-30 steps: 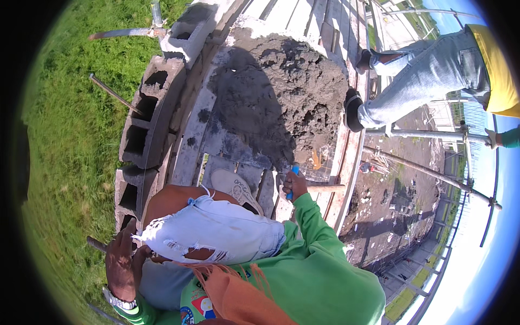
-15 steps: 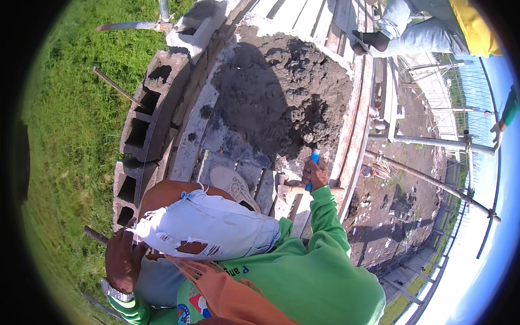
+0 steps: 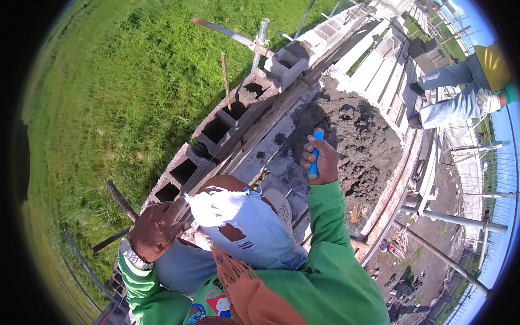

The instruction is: The person scoops wet concrete with a trowel and spreads it along a row of hollow concrete blocks. They then place a block into the mortar bed, tap it to level it, and continue applying mortar to the joints. The process repeats as additional blocks are laid and aligned.

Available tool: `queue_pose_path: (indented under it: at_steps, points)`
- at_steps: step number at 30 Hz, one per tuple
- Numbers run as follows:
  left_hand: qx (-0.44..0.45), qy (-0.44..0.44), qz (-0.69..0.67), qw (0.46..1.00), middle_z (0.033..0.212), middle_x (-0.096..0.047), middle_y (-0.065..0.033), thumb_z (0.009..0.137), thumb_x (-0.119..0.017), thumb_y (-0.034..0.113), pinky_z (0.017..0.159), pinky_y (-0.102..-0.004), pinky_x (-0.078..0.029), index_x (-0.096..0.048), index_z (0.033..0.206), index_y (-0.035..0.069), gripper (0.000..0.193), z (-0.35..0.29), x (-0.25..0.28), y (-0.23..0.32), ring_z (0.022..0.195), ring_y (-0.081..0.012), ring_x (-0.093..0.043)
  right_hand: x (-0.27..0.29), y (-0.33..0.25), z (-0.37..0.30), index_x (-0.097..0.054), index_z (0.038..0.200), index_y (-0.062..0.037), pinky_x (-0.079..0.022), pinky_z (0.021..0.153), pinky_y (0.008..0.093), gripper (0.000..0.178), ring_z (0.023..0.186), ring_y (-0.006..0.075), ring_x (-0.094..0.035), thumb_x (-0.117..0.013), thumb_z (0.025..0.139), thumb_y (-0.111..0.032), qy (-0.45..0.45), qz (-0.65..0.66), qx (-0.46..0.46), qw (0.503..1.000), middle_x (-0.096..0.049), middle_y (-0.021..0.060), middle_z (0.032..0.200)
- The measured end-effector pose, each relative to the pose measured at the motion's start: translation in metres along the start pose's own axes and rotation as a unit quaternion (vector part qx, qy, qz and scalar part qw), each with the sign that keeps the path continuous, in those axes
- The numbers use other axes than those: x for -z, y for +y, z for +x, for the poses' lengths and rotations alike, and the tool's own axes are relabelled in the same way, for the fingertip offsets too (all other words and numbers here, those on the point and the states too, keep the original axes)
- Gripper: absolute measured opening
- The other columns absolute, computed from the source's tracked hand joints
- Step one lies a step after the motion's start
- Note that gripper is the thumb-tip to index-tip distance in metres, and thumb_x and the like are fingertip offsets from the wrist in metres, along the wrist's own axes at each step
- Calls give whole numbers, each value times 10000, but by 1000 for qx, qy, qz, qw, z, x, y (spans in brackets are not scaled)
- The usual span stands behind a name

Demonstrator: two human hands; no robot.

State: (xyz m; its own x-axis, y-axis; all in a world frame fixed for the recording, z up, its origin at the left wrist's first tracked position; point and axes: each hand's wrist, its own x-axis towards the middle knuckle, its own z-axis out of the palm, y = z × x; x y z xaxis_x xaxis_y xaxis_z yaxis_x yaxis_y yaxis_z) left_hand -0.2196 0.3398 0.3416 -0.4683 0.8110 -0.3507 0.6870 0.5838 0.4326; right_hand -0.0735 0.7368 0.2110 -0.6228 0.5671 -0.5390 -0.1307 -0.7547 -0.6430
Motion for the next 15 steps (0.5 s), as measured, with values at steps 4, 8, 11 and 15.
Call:
queue_pose_path:
  at_steps: [4, 8, 11, 15]
  points:
    - [37, 11, -12, 999, 1160, -702, -215, 944, -726, 287, 878, -499, -541, -525, 1458, 69, 593, -20, -2, -10, 1021, -424, -666, -64, 77, 132, -531, 967, -48, -421, 422, 349, 131, 526, 158, -520, -651, 929, -85, -25, -11, 67, 997, -524, 41, 742]
    - [52, 18, -43, 998, 1139, -699, -236, 960, -704, 361, 853, -504, -537, -535, 1460, 61, 606, -31, -2, -15, 980, -435, -677, -93, 175, 254, -559, 979, -74, -478, 448, 414, 169, 585, 260, -613, -633, 954, -224, 39, -211, 32, 976, -620, 108, 782]
    - [58, 18, -58, 996, 1128, -697, -250, 964, -692, 409, 850, -504, -532, -546, 1447, 44, 623, -30, -1, -19, 985, -441, -677, -105, 225, 278, -519, 976, -84, -482, 403, 474, 260, 473, 325, -602, -732, 885, -201, 242, -294, 265, 886, -616, 155, 673]
    - [24, 31, -60, 997, 1107, -696, -258, 963, -682, 447, 844, -502, -528, -548, 1441, 29, 649, -18, -2, -23, 971, -445, -676, -93, 216, 227, -571, 1137, 30, -513, 727, 537, 348, 793, 475, -646, -701, 869, -150, 183, -500, 294, 794, -673, 280, 879]
